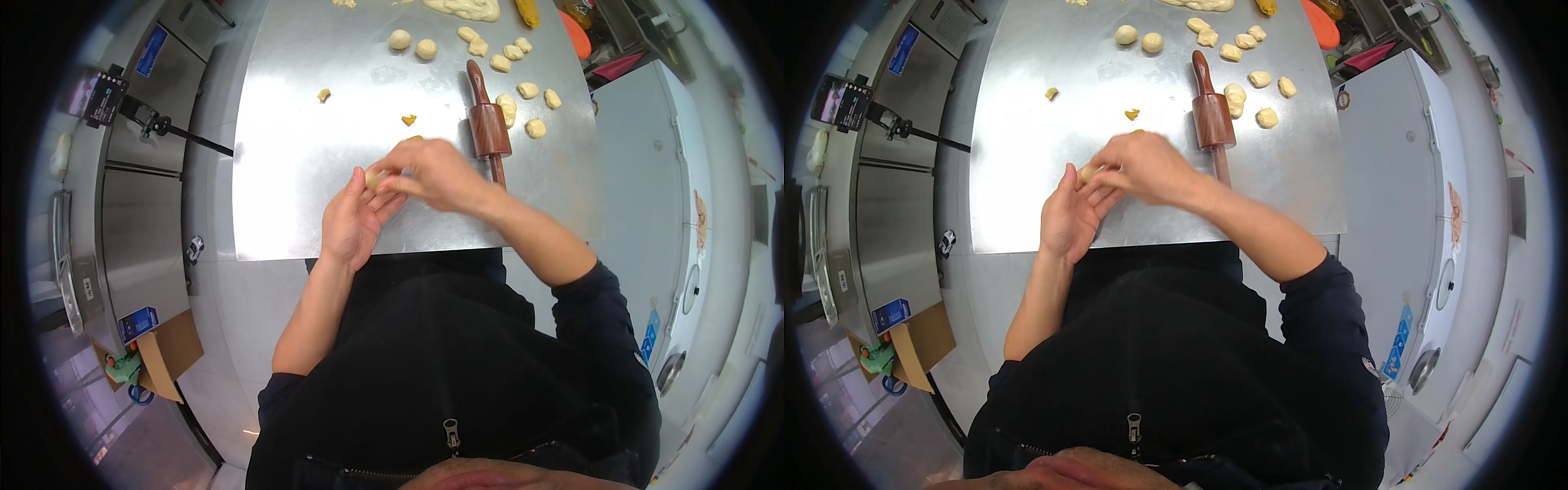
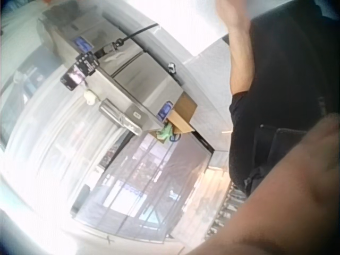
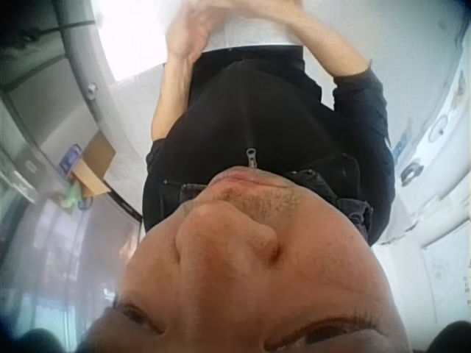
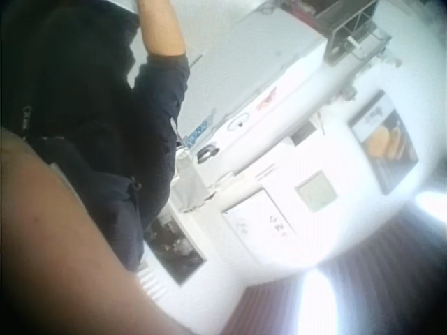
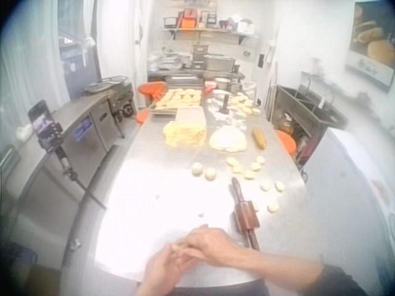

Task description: The person repeatedly takes small dough balls, flattens them, places a yellow filling inside, and seals them into round pastries. They also roll some dough balls flat with a rolling pin and place finished pastries on a tray.

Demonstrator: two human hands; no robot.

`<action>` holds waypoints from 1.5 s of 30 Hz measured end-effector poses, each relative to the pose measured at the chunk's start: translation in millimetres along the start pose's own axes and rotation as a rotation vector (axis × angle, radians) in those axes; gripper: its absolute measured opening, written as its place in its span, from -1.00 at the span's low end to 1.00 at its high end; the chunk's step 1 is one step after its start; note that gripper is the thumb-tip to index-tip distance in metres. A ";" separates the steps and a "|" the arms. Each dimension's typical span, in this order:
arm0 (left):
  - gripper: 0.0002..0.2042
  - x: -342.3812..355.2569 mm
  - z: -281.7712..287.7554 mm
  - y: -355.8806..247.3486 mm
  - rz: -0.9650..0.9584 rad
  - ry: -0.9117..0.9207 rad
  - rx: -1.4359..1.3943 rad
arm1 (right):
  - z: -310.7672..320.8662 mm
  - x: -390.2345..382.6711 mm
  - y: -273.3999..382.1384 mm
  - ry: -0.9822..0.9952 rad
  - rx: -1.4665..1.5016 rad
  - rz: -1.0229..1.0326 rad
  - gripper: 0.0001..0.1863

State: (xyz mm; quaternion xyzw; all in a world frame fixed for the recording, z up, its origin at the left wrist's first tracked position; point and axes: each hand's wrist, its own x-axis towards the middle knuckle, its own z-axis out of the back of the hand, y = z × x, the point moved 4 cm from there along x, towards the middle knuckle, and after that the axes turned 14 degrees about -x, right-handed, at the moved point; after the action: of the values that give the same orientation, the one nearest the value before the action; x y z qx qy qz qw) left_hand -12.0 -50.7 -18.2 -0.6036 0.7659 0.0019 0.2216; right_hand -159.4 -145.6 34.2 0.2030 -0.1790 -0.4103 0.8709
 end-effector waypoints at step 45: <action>-0.65 -23.4 13.1 -44.8 -0.642 -0.215 0.815 | 135.6 125.5 -478.2 -0.785 0.826 -0.784 -0.75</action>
State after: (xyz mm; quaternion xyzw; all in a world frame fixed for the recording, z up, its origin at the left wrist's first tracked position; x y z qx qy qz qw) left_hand 37.9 -37.7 -10.2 -0.6689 0.4540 -0.3020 0.5052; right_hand -456.0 -550.3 -71.1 0.4043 -0.5360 -0.6360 0.3804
